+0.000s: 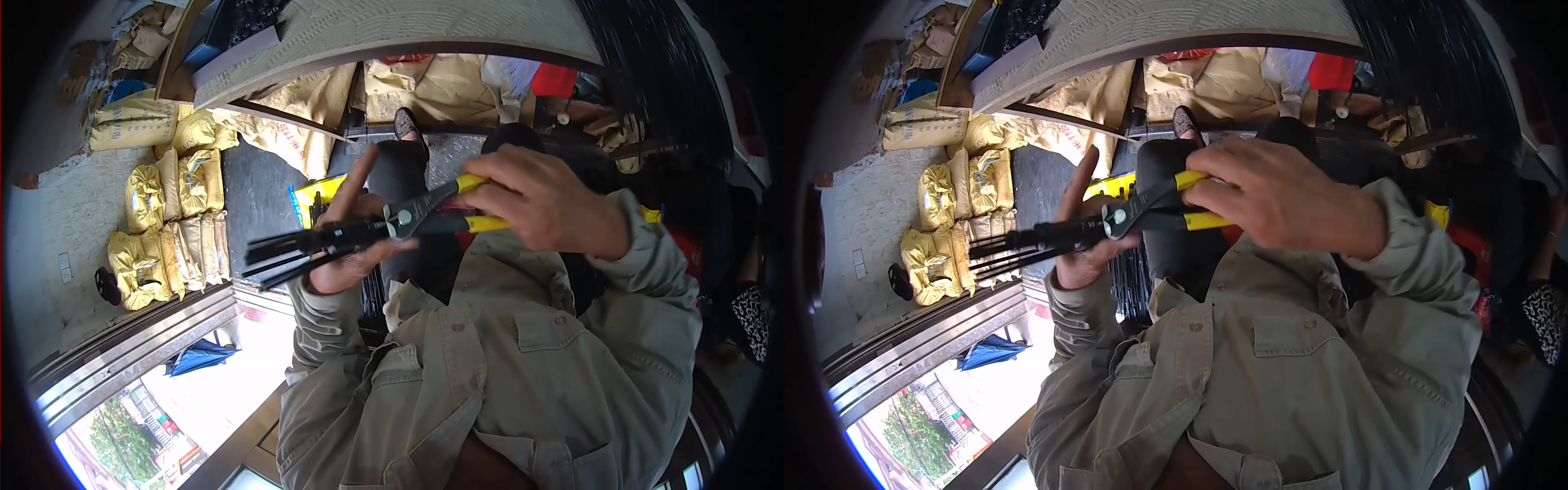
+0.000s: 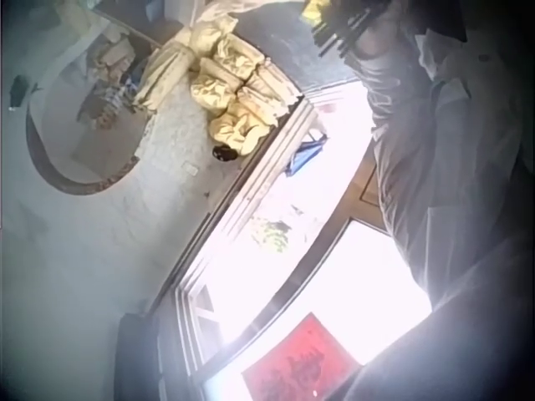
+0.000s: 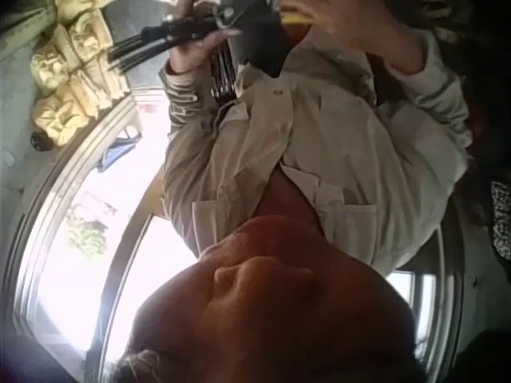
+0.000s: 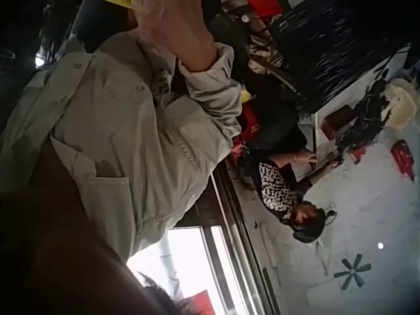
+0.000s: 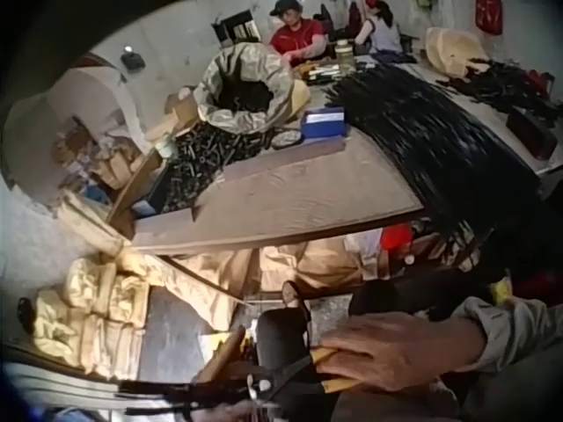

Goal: Assembling bundles of black cables and securing them with connectors or fasteners using pliers.

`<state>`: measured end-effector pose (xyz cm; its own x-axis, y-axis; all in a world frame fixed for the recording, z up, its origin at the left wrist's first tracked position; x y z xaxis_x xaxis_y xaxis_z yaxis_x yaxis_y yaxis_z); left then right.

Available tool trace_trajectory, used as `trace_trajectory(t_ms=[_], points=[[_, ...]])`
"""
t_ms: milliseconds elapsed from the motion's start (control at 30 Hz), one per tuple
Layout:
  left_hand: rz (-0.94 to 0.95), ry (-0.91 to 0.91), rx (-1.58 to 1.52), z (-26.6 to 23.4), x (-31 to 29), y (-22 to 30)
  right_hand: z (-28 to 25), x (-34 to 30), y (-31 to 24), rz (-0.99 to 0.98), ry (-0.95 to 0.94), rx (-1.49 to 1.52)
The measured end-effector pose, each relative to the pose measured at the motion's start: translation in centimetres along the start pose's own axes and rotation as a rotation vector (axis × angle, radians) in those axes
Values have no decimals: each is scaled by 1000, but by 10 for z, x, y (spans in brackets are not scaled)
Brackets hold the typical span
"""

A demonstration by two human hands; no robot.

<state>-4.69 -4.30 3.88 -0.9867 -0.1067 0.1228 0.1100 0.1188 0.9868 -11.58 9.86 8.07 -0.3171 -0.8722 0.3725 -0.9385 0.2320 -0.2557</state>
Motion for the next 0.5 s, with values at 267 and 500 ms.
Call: trace_trajectory(t_ms=[267, 500], points=[[304, -43, -152, 12, -8, 5, 54, -38, -10, 379, -1068, 1384], [322, -91, -14, 10, 1, 9, 44, -45, -7, 399, -1148, 1259]])
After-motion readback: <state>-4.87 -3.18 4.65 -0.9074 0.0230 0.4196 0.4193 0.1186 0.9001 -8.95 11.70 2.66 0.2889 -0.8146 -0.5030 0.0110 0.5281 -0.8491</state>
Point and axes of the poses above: each hand's wrist, its own x-axis towards the middle knuckle, its own z-axis out of the palm, y = z × x, the point moved 9 cm from there along x, towards the middle knuckle, and after that the axes turned 8 degrees about z, right-handed, at the moved point
